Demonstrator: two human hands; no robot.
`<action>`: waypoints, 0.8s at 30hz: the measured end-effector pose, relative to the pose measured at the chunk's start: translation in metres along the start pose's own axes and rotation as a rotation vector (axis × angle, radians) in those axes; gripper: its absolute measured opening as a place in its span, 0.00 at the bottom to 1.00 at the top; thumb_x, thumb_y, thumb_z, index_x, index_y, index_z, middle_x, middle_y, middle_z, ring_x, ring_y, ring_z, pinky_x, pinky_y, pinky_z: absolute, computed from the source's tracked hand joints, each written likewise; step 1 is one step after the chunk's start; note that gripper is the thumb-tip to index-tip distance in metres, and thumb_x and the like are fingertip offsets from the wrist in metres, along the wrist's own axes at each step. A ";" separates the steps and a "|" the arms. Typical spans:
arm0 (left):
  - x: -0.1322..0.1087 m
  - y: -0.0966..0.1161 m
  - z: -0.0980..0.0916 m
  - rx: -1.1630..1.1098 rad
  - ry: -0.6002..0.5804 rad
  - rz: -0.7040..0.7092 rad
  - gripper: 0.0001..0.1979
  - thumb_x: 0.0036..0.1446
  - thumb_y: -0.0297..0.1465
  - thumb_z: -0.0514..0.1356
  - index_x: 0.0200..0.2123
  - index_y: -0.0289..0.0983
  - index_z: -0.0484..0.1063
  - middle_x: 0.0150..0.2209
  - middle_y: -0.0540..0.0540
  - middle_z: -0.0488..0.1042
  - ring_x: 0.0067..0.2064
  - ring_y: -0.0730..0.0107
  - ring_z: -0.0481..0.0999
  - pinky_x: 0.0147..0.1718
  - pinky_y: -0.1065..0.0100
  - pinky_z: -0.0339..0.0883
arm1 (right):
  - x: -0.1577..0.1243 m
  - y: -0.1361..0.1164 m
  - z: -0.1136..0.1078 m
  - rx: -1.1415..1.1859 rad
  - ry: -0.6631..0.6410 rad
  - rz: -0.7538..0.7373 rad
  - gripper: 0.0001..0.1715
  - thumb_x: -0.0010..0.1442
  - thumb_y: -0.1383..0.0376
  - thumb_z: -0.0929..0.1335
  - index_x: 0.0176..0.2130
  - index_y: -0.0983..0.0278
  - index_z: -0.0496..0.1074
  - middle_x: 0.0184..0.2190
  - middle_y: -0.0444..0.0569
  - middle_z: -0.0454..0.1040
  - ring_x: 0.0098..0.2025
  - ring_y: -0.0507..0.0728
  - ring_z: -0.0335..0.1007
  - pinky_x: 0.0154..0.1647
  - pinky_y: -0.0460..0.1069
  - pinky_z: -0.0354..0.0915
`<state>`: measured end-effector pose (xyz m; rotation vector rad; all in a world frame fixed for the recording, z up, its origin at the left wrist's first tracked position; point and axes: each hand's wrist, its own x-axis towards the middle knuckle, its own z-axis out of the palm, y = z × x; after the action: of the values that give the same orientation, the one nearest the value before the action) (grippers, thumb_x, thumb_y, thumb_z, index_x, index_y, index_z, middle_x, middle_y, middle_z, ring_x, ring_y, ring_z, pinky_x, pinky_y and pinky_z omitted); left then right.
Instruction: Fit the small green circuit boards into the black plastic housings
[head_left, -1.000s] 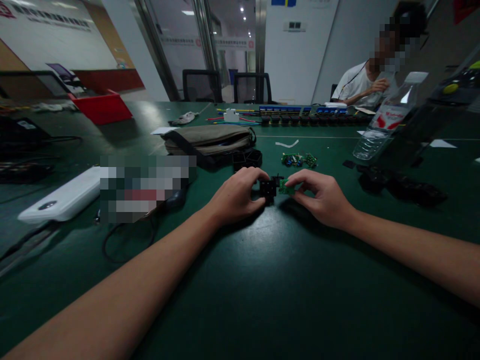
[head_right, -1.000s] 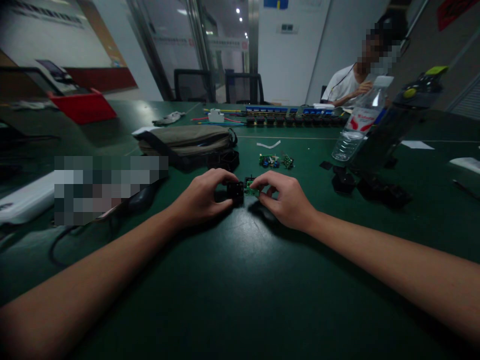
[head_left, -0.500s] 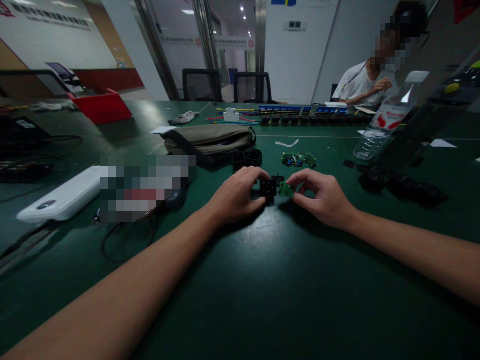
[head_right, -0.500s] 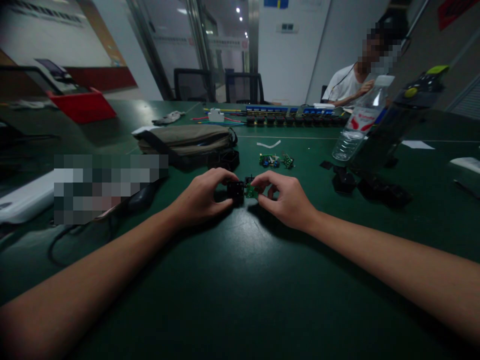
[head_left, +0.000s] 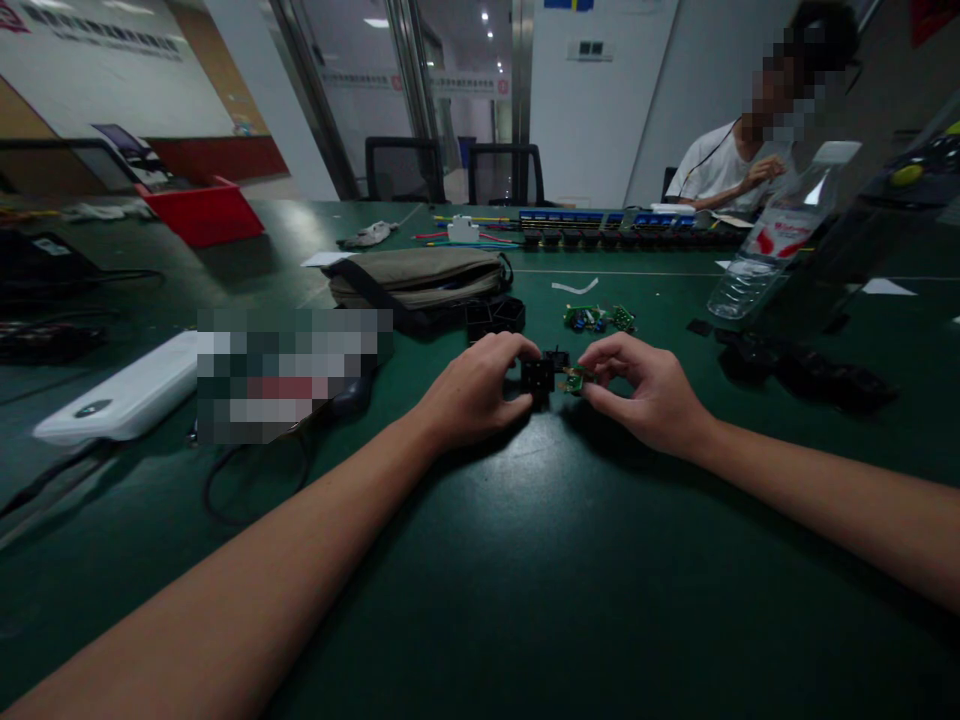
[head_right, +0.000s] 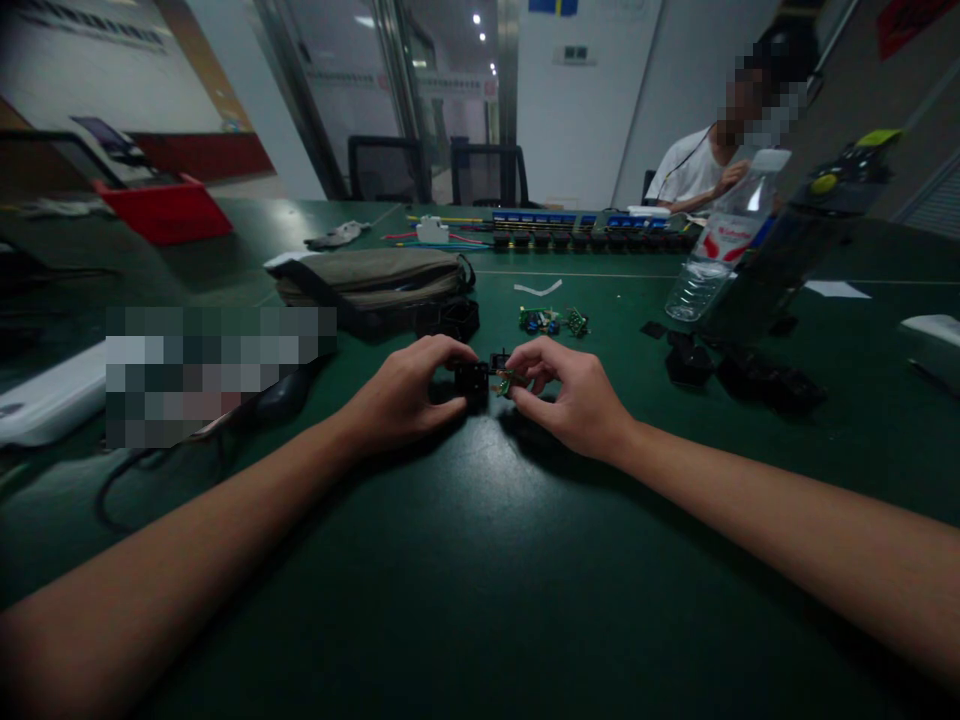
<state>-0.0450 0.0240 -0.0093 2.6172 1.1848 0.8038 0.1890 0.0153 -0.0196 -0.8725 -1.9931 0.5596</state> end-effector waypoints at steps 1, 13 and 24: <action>0.000 0.000 0.000 -0.001 0.000 0.000 0.16 0.52 0.28 0.63 0.45 0.37 0.69 0.44 0.43 0.75 0.46 0.60 0.73 0.47 0.58 0.69 | 0.000 0.000 0.000 -0.010 -0.003 -0.005 0.08 0.57 0.65 0.70 0.40 0.63 0.72 0.34 0.46 0.75 0.32 0.52 0.71 0.34 0.50 0.69; 0.001 0.001 -0.001 0.001 -0.006 0.007 0.17 0.52 0.28 0.64 0.46 0.37 0.68 0.45 0.43 0.75 0.46 0.60 0.74 0.46 0.59 0.69 | 0.001 -0.006 -0.004 -0.155 -0.022 -0.269 0.05 0.59 0.70 0.68 0.38 0.62 0.71 0.34 0.47 0.76 0.35 0.53 0.72 0.38 0.50 0.68; 0.000 -0.001 0.000 0.006 -0.006 0.019 0.17 0.52 0.28 0.63 0.46 0.36 0.69 0.44 0.43 0.74 0.45 0.61 0.73 0.45 0.59 0.69 | 0.002 -0.005 -0.001 -0.089 0.008 -0.303 0.04 0.61 0.68 0.69 0.34 0.62 0.69 0.33 0.46 0.73 0.35 0.53 0.71 0.36 0.49 0.69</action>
<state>-0.0454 0.0244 -0.0100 2.6382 1.1641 0.7959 0.1875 0.0135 -0.0146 -0.6067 -2.1055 0.2959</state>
